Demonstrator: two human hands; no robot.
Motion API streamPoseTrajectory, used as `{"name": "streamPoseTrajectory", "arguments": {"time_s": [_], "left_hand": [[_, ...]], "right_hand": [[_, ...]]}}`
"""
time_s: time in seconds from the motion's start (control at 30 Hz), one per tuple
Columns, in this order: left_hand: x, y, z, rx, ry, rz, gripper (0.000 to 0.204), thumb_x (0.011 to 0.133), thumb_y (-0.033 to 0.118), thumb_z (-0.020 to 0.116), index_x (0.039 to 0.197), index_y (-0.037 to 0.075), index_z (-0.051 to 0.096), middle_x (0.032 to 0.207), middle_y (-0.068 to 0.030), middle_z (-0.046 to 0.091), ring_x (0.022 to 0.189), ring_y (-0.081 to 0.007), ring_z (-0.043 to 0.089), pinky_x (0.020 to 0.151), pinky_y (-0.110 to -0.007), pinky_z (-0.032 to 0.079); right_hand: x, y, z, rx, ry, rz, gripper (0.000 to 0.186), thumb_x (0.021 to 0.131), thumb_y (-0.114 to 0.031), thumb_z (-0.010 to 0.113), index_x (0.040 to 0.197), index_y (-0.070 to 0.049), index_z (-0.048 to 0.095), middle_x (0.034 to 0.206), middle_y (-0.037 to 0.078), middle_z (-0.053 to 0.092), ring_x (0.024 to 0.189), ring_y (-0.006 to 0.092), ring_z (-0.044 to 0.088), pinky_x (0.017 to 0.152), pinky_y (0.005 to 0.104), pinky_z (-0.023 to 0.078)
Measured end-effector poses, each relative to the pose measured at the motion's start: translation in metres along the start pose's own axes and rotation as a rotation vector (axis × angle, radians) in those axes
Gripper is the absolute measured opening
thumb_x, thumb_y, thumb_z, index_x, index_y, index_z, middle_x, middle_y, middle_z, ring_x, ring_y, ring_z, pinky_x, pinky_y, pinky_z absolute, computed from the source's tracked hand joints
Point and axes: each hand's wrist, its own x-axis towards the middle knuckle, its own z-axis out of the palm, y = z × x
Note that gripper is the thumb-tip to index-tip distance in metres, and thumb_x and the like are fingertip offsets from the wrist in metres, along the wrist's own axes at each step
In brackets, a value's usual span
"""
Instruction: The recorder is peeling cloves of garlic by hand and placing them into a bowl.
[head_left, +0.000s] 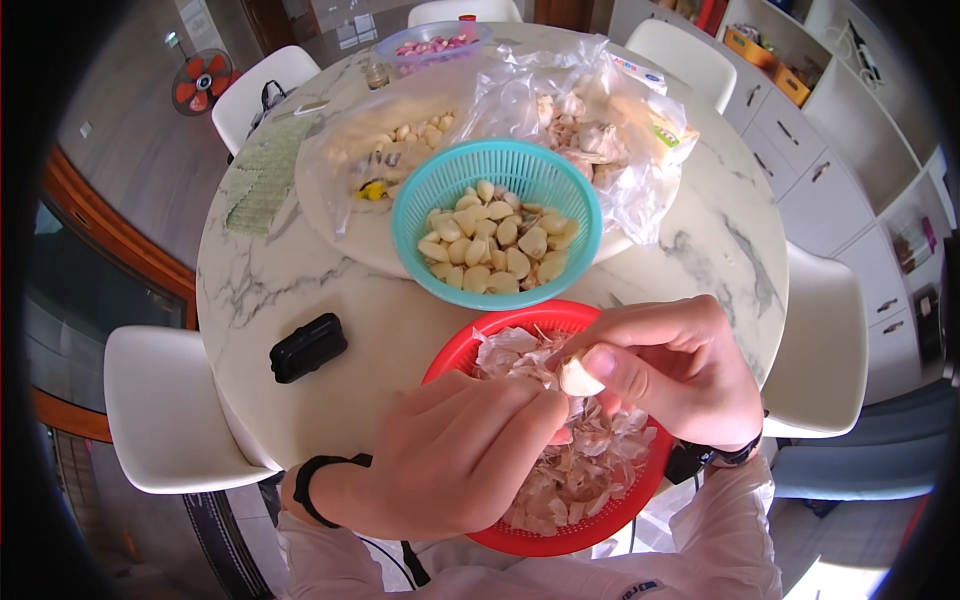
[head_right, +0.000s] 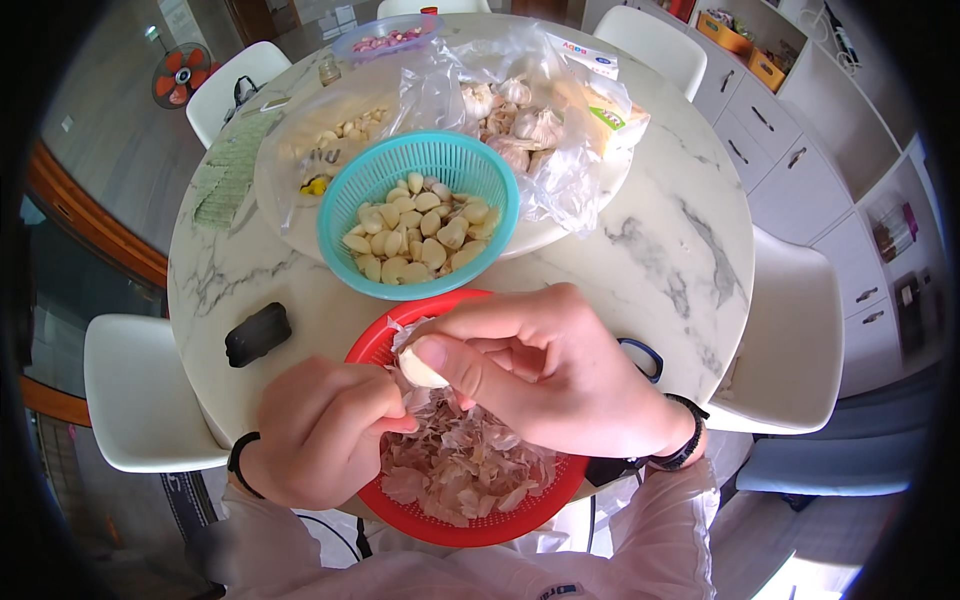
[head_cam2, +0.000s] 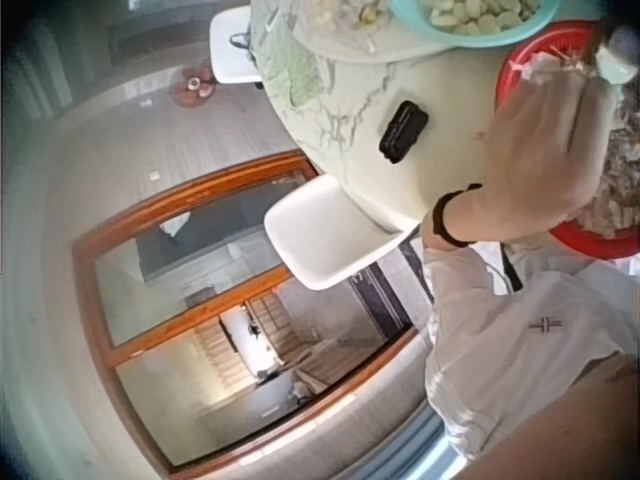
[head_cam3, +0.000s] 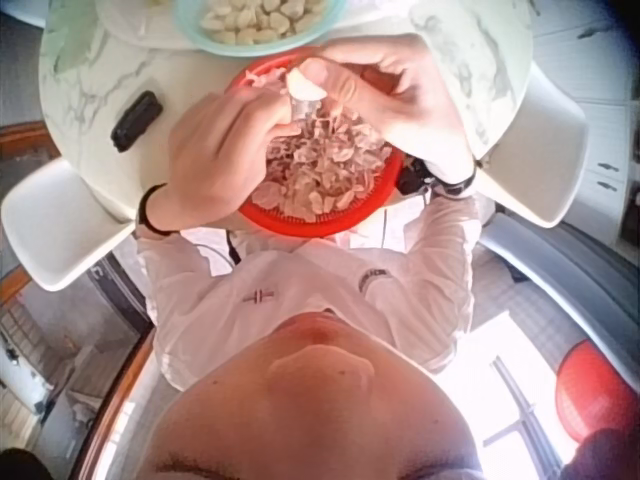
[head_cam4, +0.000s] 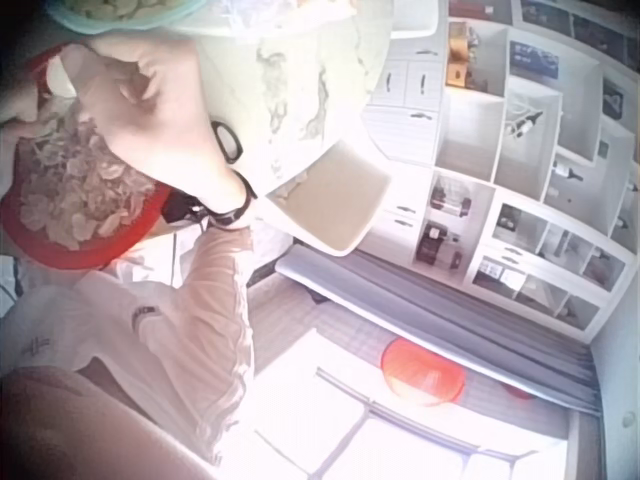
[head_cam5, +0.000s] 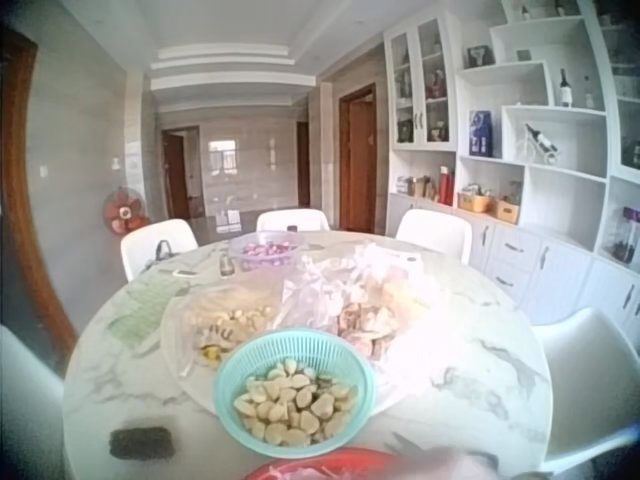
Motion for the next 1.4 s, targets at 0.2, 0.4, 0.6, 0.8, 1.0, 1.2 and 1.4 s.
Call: {"name": "streamPoseTrajectory", "arguments": {"time_s": [0.2,0.4,0.6,0.8,1.0,1.2,1.4], "left_hand": [[-0.003,0.003,0.0,-0.055,-0.079,-0.057,0.023,0.058,0.0,0.07,0.076,0.004,0.056,0.069,-0.0052,0.058,0.055,-0.0194,0.055,0.047,-0.027,0.042],[-0.001,-0.005,-0.005,-0.072,-0.106,-0.168,0.019,0.068,-0.004,0.064,0.086,0.001,0.058,0.081,-0.0077,0.061,0.067,-0.0234,0.058,0.058,-0.028,0.047],[0.006,0.0,-0.014,-0.234,-0.067,-0.264,0.02,0.068,-0.005,0.064,0.087,-0.001,0.059,0.081,-0.011,0.061,0.069,-0.0195,0.059,0.059,-0.027,0.047],[0.006,-0.003,-0.014,-0.245,-0.008,-0.261,0.018,0.067,-0.007,0.064,0.084,-0.002,0.061,0.074,-0.0105,0.06,0.066,-0.0186,0.059,0.056,-0.026,0.046],[0.007,-0.003,-0.016,-0.216,-0.039,-0.27,0.018,0.065,-0.006,0.065,0.082,-0.001,0.063,0.074,-0.0083,0.061,0.064,-0.0188,0.058,0.055,-0.025,0.045],[0.007,-0.008,-0.019,-0.296,-0.092,-0.24,0.019,0.064,-0.004,0.067,0.082,0.001,0.063,0.077,-0.0075,0.063,0.066,-0.0186,0.059,0.057,-0.026,0.047],[0.007,-0.011,-0.017,-0.332,-0.112,-0.212,0.021,0.063,-0.005,0.066,0.082,0.002,0.063,0.076,-0.0059,0.064,0.066,-0.018,0.059,0.059,-0.026,0.047]], "right_hand": [[0.003,-0.003,-0.009,-0.077,0.083,0.001,0.017,0.085,-0.005,0.053,0.096,0.006,0.059,0.072,0.003,0.058,0.062,0.0054,0.05,0.056,0.0194,0.041],[0.003,-0.003,-0.004,-0.018,0.065,-0.001,0.017,0.084,-0.007,0.053,0.086,0.008,0.061,0.085,0.016,0.061,0.062,0.0125,0.056,0.052,0.0197,0.044],[0.001,-0.003,-0.004,-0.035,-0.005,-0.054,0.017,0.08,-0.003,0.057,0.092,0.008,0.061,0.091,0.018,0.058,0.069,0.0168,0.059,0.057,0.0219,0.049],[0.002,0.003,-0.005,-0.083,-0.068,-0.153,0.02,0.078,0.004,0.057,0.097,0.003,0.06,0.093,0.013,0.059,0.08,0.016,0.058,0.067,0.0248,0.048],[0.002,0.005,-0.005,-0.211,-0.067,-0.223,0.021,0.076,0.005,0.06,0.097,0.002,0.06,0.093,0.013,0.059,0.083,0.0191,0.058,0.07,0.0263,0.048],[0.001,0.004,-0.006,-0.346,-0.091,-0.272,0.021,0.074,0.006,0.061,0.095,0.002,0.06,0.091,0.013,0.059,0.081,0.0217,0.059,0.068,0.0282,0.047],[-0.001,0.001,0.0,-0.416,-0.023,-0.24,0.023,0.066,0.006,0.067,0.088,0.004,0.064,0.085,0.015,0.06,0.079,0.0224,0.057,0.067,0.0297,0.045]]}}
